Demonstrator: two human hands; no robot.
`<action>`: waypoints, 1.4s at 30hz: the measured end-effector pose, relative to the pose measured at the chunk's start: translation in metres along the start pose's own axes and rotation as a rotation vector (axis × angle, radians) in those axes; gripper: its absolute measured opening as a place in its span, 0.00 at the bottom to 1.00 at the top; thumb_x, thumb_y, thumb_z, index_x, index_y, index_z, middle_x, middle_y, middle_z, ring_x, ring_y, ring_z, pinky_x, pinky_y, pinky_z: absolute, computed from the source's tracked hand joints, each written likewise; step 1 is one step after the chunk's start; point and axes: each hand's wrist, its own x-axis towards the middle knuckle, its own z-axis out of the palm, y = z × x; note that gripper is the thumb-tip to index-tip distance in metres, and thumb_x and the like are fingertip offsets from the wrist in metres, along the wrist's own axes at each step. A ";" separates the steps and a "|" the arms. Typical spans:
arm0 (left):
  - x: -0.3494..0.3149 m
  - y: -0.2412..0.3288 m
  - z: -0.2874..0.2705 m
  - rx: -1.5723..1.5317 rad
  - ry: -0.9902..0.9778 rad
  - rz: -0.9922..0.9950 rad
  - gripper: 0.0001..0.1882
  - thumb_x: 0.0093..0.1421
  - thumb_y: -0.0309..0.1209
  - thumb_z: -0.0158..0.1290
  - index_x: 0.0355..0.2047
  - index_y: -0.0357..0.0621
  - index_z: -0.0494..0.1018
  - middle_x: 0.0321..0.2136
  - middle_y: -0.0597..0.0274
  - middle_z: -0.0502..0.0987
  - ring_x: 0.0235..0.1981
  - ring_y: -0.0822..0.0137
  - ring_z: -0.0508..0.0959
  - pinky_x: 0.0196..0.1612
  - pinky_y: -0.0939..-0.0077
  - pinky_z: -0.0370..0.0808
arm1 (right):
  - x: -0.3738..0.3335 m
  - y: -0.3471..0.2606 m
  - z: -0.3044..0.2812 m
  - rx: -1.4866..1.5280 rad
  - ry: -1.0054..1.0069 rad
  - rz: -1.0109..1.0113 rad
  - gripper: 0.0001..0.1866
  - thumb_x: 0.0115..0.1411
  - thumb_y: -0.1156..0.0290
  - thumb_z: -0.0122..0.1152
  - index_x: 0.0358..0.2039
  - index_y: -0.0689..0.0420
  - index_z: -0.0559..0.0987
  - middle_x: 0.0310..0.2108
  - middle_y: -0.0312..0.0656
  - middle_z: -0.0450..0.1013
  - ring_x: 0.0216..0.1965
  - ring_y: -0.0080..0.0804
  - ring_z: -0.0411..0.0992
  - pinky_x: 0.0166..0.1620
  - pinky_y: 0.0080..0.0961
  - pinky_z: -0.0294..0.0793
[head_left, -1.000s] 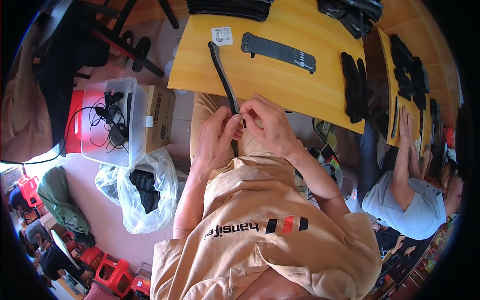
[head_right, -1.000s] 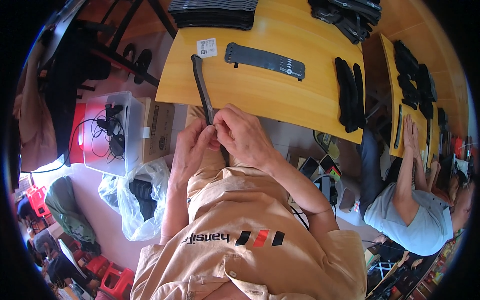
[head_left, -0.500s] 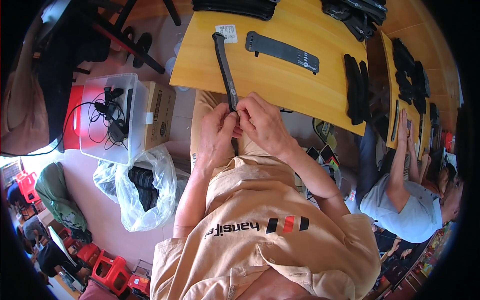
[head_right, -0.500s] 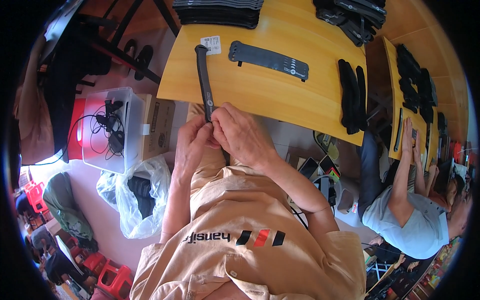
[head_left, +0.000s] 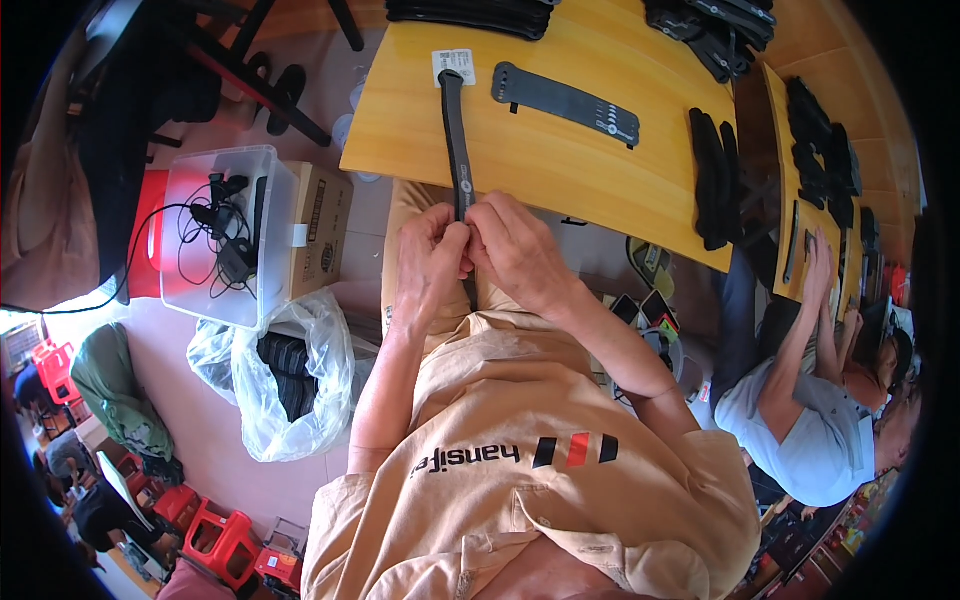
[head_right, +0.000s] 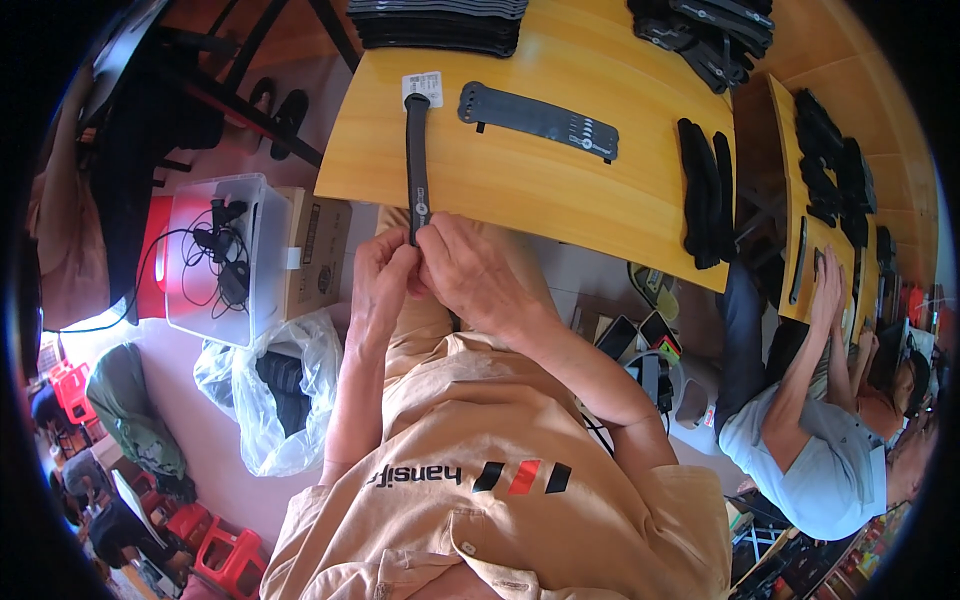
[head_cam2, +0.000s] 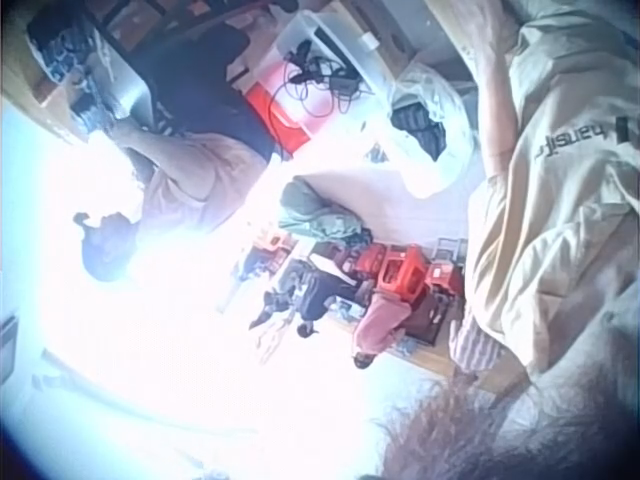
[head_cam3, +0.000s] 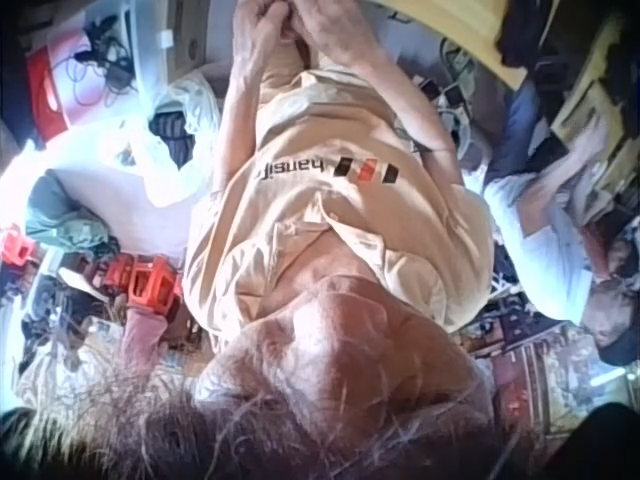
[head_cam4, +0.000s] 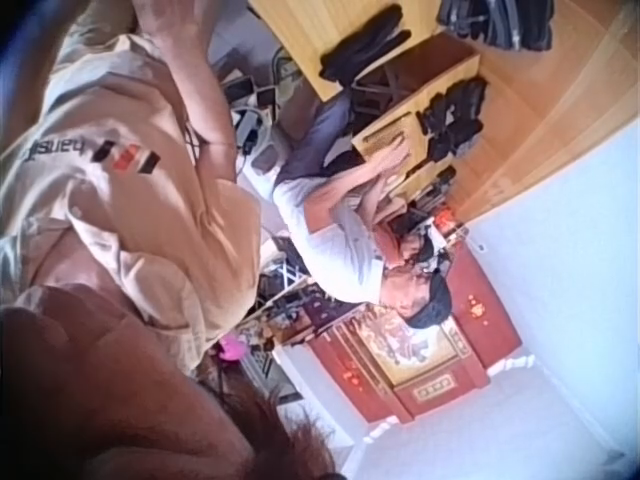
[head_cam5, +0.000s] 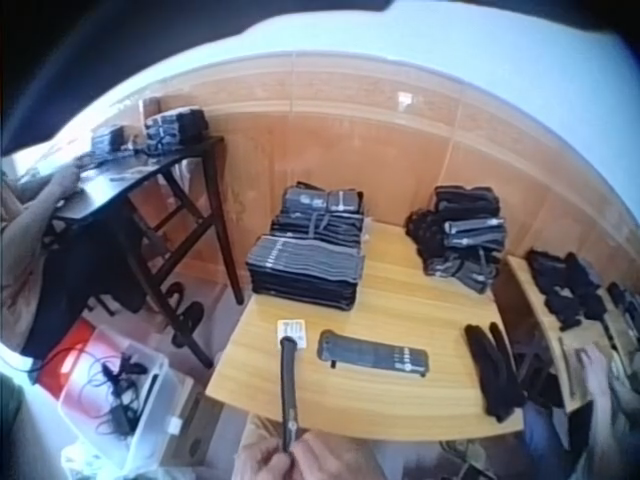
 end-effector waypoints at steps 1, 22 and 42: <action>0.001 -0.002 0.000 0.031 0.018 0.007 0.09 0.52 0.25 0.44 0.19 0.33 0.67 0.13 0.61 0.70 0.15 0.75 0.71 0.18 0.81 0.70 | 0.000 0.000 0.000 -0.013 -0.030 0.001 0.13 0.42 0.84 0.59 0.29 0.61 0.68 0.26 0.44 0.63 0.28 0.43 0.67 0.28 0.33 0.69; 0.002 0.003 -0.003 -0.134 -0.073 -0.001 0.08 0.57 0.26 0.43 0.27 0.35 0.70 0.19 0.60 0.74 0.18 0.73 0.74 0.22 0.83 0.73 | 0.009 0.020 -0.008 0.256 0.031 0.089 0.15 0.43 0.85 0.61 0.35 0.62 0.77 0.33 0.43 0.72 0.35 0.38 0.71 0.36 0.27 0.72; 0.000 0.012 0.004 0.076 0.006 0.006 0.09 0.56 0.26 0.47 0.26 0.30 0.71 0.17 0.60 0.74 0.18 0.75 0.74 0.22 0.82 0.74 | 0.010 0.024 -0.010 0.281 0.007 0.074 0.09 0.44 0.83 0.57 0.29 0.66 0.77 0.30 0.46 0.73 0.30 0.41 0.73 0.33 0.30 0.74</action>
